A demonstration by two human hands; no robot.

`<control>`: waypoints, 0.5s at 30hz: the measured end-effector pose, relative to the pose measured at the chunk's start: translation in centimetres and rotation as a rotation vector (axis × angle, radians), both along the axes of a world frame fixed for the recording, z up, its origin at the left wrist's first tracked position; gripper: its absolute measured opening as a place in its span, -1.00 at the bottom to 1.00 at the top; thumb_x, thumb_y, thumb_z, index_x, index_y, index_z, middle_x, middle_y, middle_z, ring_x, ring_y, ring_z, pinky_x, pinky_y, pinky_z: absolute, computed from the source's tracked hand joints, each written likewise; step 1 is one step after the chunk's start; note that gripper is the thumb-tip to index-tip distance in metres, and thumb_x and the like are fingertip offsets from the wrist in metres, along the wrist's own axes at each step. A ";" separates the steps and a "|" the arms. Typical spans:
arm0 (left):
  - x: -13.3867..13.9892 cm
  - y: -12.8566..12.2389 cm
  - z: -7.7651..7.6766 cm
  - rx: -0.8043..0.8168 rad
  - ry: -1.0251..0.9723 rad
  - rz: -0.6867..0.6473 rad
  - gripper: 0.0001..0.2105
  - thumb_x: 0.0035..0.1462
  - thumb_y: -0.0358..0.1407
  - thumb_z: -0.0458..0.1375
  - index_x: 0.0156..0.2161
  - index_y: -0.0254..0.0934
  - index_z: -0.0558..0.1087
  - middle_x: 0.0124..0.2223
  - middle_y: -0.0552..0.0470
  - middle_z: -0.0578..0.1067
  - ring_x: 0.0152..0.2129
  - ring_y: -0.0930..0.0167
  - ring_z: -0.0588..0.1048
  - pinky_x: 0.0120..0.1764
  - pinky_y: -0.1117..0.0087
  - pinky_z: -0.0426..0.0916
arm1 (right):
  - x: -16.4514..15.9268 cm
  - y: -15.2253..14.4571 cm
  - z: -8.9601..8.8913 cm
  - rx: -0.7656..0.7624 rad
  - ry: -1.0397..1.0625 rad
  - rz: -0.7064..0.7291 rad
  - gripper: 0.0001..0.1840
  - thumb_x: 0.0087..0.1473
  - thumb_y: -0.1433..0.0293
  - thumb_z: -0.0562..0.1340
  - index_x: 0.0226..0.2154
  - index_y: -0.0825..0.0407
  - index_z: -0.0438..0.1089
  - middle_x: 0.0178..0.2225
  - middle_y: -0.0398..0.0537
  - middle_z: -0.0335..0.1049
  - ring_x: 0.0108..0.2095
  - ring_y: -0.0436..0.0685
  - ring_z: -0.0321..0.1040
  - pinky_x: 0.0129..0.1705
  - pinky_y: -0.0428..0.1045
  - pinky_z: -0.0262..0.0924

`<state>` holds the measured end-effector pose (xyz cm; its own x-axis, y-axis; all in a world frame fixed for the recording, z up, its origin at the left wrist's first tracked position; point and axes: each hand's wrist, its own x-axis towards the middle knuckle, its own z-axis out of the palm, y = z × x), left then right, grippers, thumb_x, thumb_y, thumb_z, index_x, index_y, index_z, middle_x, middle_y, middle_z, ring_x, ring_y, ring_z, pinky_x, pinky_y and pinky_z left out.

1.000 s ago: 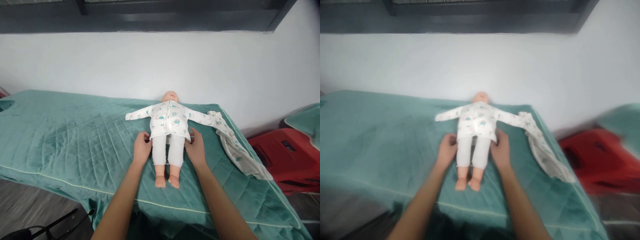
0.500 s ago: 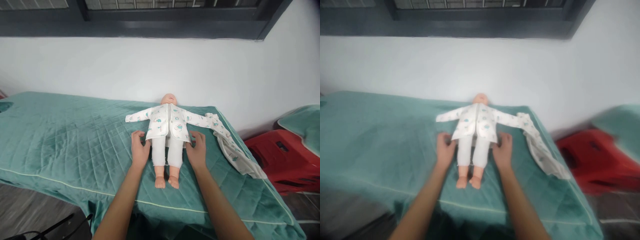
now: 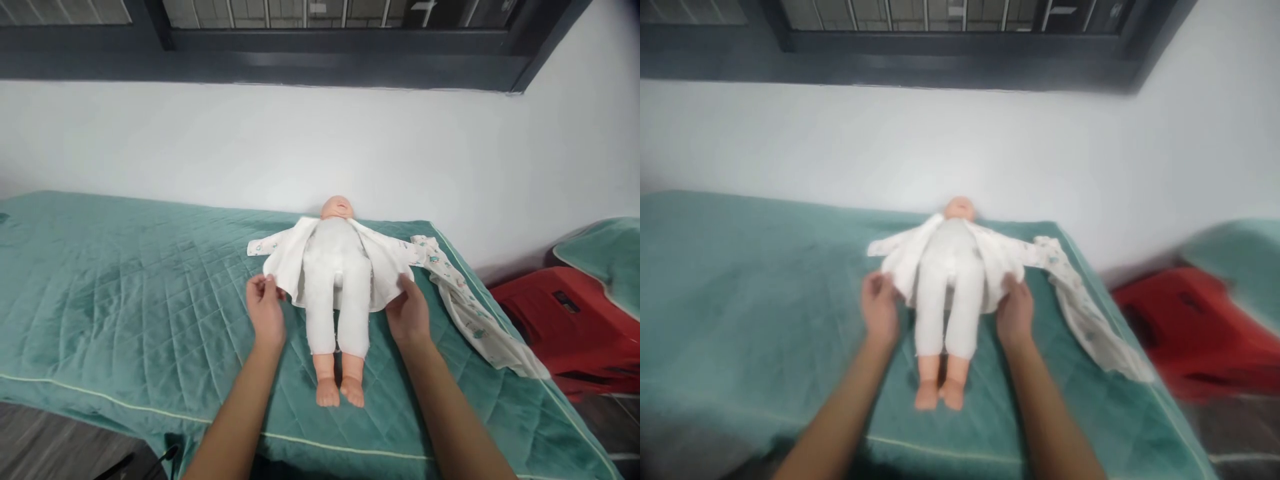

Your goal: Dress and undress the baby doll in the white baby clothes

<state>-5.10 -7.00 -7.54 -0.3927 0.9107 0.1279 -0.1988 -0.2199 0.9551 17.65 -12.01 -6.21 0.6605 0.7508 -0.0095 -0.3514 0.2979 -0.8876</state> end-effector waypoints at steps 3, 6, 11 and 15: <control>-1.3 -0.6 0.3 -0.045 -0.174 0.065 -0.81 0.08 -0.21 0.21 -0.26 -0.23 0.33 -0.42 0.17 0.34 -0.54 0.56 0.35 -0.44 0.52 0.29 | 1.5 -1.1 -0.3 0.029 0.298 0.082 -0.87 -0.02 0.36 0.30 -0.33 0.00 0.45 -0.32 -0.17 0.48 -0.25 0.02 0.42 -0.15 -0.07 0.39; -1.5 -1.5 1.7 -0.067 -0.164 0.092 -0.82 0.04 -0.25 0.21 -0.29 -0.23 0.30 -0.46 0.19 0.32 -0.58 0.58 0.33 -0.47 0.53 0.26 | 2.0 -2.9 -0.5 -0.004 0.346 0.119 -0.91 -0.06 0.41 0.34 -0.46 0.01 0.39 -0.47 -0.23 0.38 -0.44 -0.05 0.34 -0.32 -0.13 0.39; -1.3 -3.4 2.9 -0.070 -0.025 0.099 -0.87 0.07 -0.29 0.15 -0.28 -0.22 0.30 -0.48 0.20 0.29 -0.63 0.58 0.27 -0.52 0.53 0.19 | 3.3 -6.5 -0.2 -0.098 -0.035 0.124 -0.83 -0.04 0.26 0.34 -0.45 -0.02 0.39 -0.45 -0.13 0.37 -0.42 0.04 0.34 -0.33 -0.02 0.38; -2.1 -5.4 2.6 -0.079 0.135 0.065 -0.88 0.08 -0.29 0.16 -0.26 -0.22 0.33 -0.49 0.18 0.30 -0.60 0.54 0.27 -0.49 0.51 0.19 | 8.8 -7.8 0.3 -0.339 -0.794 -0.052 -0.73 -0.13 0.24 0.36 -0.30 -0.06 0.44 -0.22 0.03 0.45 -0.17 0.26 0.36 -0.04 0.18 0.29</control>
<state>-7.19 -12.39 -4.89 -0.4352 0.8932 0.1127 -0.0555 -0.1515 0.9869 26.48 -19.82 -5.91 0.6002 0.7594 0.2512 0.4172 -0.0293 -0.9083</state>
